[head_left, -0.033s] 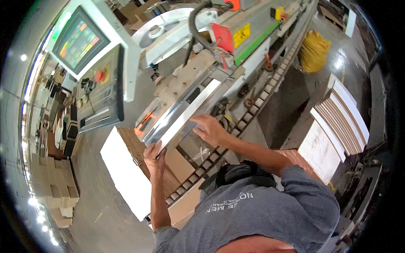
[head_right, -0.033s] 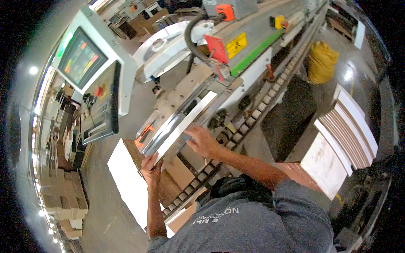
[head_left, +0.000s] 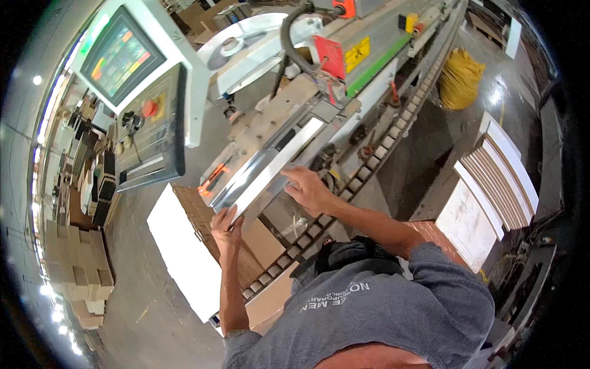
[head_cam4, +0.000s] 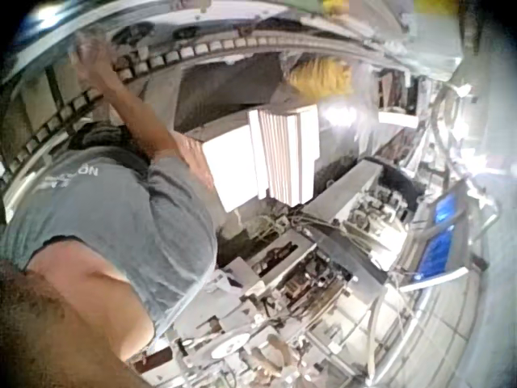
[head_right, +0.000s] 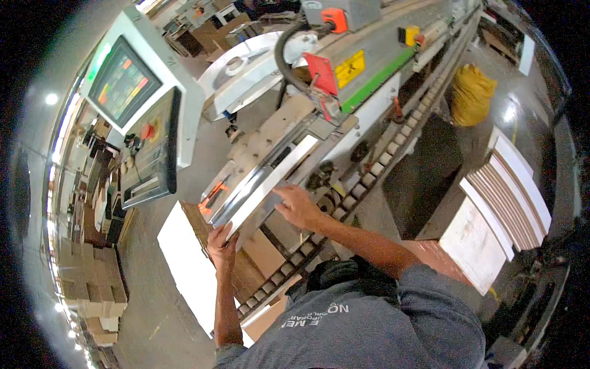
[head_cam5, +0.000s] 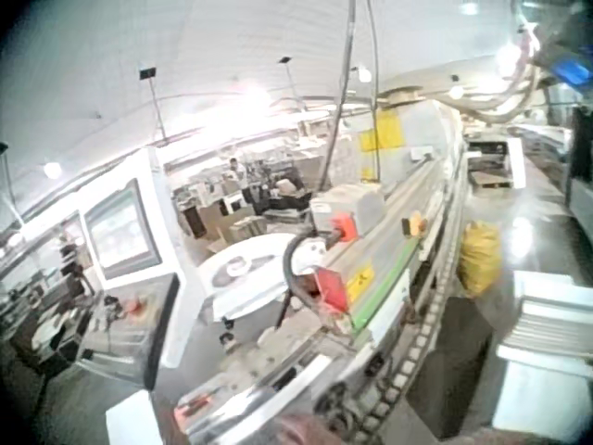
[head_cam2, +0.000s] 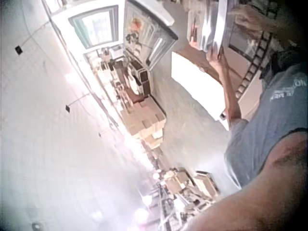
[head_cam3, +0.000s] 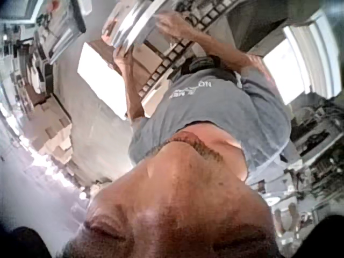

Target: The person takes individual white wooden boards from a stack and feeds them one at a time into an edge-banding machine, repeating the process for multiple boards.

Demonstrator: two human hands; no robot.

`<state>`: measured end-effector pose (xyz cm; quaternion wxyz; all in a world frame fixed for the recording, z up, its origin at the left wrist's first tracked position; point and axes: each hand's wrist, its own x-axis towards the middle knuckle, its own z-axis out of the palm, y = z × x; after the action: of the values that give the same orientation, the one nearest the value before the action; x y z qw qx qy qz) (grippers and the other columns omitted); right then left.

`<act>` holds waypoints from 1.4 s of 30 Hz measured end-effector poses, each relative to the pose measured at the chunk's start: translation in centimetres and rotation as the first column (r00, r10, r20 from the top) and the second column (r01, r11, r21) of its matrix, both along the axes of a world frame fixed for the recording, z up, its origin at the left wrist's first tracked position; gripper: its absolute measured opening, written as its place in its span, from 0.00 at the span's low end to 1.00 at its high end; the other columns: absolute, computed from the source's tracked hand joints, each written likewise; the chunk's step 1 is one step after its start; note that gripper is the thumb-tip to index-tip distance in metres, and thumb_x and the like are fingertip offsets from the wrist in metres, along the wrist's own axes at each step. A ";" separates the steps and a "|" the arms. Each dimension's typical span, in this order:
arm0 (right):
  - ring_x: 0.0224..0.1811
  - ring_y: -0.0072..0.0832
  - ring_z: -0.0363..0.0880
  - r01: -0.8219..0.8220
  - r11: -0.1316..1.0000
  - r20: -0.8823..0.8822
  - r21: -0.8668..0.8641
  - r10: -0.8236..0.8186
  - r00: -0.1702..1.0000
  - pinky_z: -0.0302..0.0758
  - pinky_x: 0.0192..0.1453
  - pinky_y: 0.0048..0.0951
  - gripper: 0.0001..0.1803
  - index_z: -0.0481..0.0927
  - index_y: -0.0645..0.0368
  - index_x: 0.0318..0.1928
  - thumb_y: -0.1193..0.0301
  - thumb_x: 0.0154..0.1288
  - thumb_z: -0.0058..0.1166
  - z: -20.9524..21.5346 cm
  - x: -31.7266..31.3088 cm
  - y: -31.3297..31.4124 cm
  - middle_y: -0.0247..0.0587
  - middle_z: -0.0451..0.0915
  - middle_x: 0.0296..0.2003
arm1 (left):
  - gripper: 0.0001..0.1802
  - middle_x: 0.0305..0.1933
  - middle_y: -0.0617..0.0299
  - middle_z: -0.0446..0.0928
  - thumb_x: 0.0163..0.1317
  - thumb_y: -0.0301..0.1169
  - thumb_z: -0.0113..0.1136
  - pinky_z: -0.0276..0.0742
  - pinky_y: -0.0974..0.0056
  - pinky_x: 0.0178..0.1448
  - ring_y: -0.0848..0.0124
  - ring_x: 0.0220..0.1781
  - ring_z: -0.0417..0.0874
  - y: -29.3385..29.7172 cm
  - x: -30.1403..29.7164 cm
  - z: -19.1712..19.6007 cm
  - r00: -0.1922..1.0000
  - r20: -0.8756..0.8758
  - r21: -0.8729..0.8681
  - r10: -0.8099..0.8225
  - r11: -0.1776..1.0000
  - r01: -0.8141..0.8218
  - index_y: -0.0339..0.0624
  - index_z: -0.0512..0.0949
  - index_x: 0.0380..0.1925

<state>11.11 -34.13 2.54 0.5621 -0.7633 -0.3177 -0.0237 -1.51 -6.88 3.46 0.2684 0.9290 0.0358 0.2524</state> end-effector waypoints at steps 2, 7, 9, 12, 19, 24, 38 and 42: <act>0.46 0.42 0.81 0.021 0.999 -0.216 0.033 -0.014 0.976 0.79 0.51 0.42 0.28 0.72 0.73 0.61 0.67 0.65 0.59 -1.9 0.9 1.8 0.59 0.78 0.52 | 0.24 0.48 0.54 0.80 0.45 0.20 0.74 0.76 0.55 0.54 0.55 0.52 0.78 1.8 0.5 -1.4 0.998 0.059 0.078 -0.028 0.997 0.024 0.49 0.86 0.46; 0.45 0.41 0.81 0.093 0.994 -0.240 -0.057 -0.104 0.965 0.79 0.49 0.38 0.32 0.68 0.73 0.64 0.62 0.67 0.58 -2.0 2.4 4.6 0.55 0.78 0.50 | 0.23 0.49 0.56 0.77 0.40 0.21 0.76 0.73 0.48 0.54 0.52 0.52 0.76 2.5 1.8 -2.2 0.976 0.213 0.246 0.048 0.964 -0.102 0.50 0.86 0.40; 0.50 0.43 0.79 0.085 0.993 -0.251 -0.082 -0.103 0.963 0.78 0.53 0.38 0.33 0.67 0.73 0.65 0.62 0.68 0.58 -2.3 2.9 5.5 0.58 0.75 0.55 | 0.21 0.49 0.55 0.77 0.42 0.22 0.77 0.74 0.50 0.52 0.53 0.50 0.77 3.5 1.2 -2.7 0.975 0.198 0.263 0.098 0.953 -0.149 0.49 0.86 0.41; 0.56 0.45 0.77 0.092 0.993 -0.313 -0.068 -0.108 0.944 0.76 0.57 0.41 0.35 0.65 0.73 0.67 0.61 0.68 0.57 -2.6 3.1 6.7 0.61 0.70 0.62 | 0.18 0.47 0.53 0.77 0.47 0.23 0.76 0.77 0.54 0.48 0.56 0.45 0.79 4.5 0.7 -3.5 0.975 0.114 0.104 0.188 0.974 -0.200 0.45 0.86 0.41; 0.60 0.47 0.76 0.091 0.996 -0.321 -0.023 -0.094 0.943 0.74 0.63 0.41 0.39 0.60 0.74 0.69 0.59 0.68 0.56 -3.1 3.9 8.6 0.66 0.64 0.68 | 0.11 0.43 0.54 0.79 0.59 0.21 0.68 0.77 0.64 0.45 0.61 0.43 0.81 5.6 2.0 -2.4 0.990 0.107 0.003 0.093 0.996 -0.094 0.34 0.85 0.42; 0.64 0.51 0.72 0.022 0.994 -0.299 -0.106 -0.053 0.953 0.72 0.67 0.37 0.39 0.59 0.74 0.70 0.59 0.69 0.55 -2.0 3.3 8.1 0.68 0.64 0.67 | 0.11 0.44 0.54 0.79 0.59 0.20 0.67 0.77 0.65 0.45 0.61 0.43 0.82 6.0 2.0 -2.9 0.992 0.104 0.002 0.072 0.997 -0.073 0.34 0.85 0.42; 0.51 0.46 0.75 0.113 0.981 -0.278 -0.156 -0.154 0.948 0.73 0.60 0.42 0.40 0.62 0.74 0.68 0.60 0.64 0.62 -1.2 3.5 9.6 0.63 0.73 0.58 | 0.10 0.42 0.51 0.80 0.58 0.17 0.65 0.80 0.63 0.40 0.60 0.39 0.83 8.1 2.3 -5.6 0.992 0.127 -0.057 0.027 0.998 -0.020 0.34 0.83 0.41; 0.52 0.48 0.74 0.209 0.964 -0.198 -0.163 -0.239 0.951 0.70 0.62 0.43 0.41 0.62 0.75 0.68 0.59 0.63 0.62 -2.9 5.1 8.6 0.63 0.73 0.57 | 0.09 0.42 0.53 0.80 0.57 0.17 0.66 0.80 0.62 0.40 0.59 0.39 0.83 4.7 4.2 -2.4 0.993 0.120 0.128 -0.017 0.992 0.001 0.36 0.84 0.38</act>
<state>16.18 -25.52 -0.36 0.5321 -0.8299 -0.1667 0.0179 2.68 -2.23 1.03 0.2112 0.9274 -0.0010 0.3089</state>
